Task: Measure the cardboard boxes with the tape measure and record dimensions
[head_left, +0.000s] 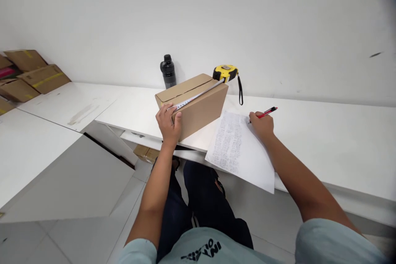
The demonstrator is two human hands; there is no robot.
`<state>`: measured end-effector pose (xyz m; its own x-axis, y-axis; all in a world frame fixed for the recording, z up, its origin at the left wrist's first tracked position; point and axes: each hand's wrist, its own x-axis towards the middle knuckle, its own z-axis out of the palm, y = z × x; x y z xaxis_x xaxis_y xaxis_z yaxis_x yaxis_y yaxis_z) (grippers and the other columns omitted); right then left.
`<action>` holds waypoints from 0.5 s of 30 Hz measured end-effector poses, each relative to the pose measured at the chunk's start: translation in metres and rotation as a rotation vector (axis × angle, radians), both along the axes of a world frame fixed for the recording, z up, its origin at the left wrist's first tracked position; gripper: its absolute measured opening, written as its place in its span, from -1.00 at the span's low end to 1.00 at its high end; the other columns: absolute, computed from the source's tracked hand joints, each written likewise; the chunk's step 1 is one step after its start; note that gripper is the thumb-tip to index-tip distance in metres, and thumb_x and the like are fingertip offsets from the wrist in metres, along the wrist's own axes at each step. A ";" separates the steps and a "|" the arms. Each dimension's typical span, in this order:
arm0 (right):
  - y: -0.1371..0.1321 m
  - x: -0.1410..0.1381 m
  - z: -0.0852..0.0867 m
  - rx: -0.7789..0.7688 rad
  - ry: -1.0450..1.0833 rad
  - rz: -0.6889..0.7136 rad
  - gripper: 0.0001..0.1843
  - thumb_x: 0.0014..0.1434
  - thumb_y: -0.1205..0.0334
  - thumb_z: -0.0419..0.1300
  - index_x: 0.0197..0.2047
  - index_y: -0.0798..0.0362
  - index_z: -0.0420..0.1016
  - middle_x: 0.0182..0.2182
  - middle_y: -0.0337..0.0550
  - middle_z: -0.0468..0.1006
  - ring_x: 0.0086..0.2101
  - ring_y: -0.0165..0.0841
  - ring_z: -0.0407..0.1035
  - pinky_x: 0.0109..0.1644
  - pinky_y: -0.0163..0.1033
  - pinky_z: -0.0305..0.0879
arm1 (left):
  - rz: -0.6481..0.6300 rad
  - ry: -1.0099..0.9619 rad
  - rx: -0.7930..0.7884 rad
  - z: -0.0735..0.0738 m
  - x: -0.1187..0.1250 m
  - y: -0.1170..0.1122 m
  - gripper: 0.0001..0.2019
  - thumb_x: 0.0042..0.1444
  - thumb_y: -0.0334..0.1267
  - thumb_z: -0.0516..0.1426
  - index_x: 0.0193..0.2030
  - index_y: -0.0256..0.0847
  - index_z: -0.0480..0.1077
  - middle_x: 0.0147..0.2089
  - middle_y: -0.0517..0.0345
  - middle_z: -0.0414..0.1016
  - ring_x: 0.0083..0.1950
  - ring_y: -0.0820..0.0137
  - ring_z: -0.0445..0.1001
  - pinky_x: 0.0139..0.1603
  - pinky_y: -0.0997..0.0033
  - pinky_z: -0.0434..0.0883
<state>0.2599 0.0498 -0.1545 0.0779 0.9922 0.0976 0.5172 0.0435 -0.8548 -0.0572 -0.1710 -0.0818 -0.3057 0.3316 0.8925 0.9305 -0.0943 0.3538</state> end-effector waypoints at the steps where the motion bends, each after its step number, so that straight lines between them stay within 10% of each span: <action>1: -0.001 0.000 0.000 -0.007 0.002 0.011 -0.69 0.12 0.04 0.19 -0.58 -0.03 0.36 -0.58 -0.15 0.43 -0.44 -0.30 0.25 -0.30 -0.18 0.18 | -0.001 0.003 -0.001 0.000 0.000 -0.001 -0.56 0.52 0.17 0.01 0.10 -0.10 0.52 0.21 -0.14 0.62 0.38 0.12 0.48 0.50 -0.07 0.26; 15: -0.010 0.007 0.005 -0.051 -0.006 0.016 -0.72 0.10 0.06 0.17 -0.59 -0.05 0.38 -0.56 -0.11 0.43 -0.41 -0.20 0.29 -0.19 -0.07 0.24 | -0.003 0.000 -0.011 -0.004 0.008 -0.006 -0.51 0.55 0.18 -0.04 0.15 -0.12 0.52 0.24 -0.17 0.60 0.44 0.13 0.45 0.50 -0.03 0.31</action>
<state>0.2665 0.0400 -0.1497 0.0616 0.9970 0.0477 0.5223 0.0085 -0.8527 -0.0491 -0.1765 -0.0863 -0.3049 0.3419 0.8889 0.9303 -0.0929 0.3549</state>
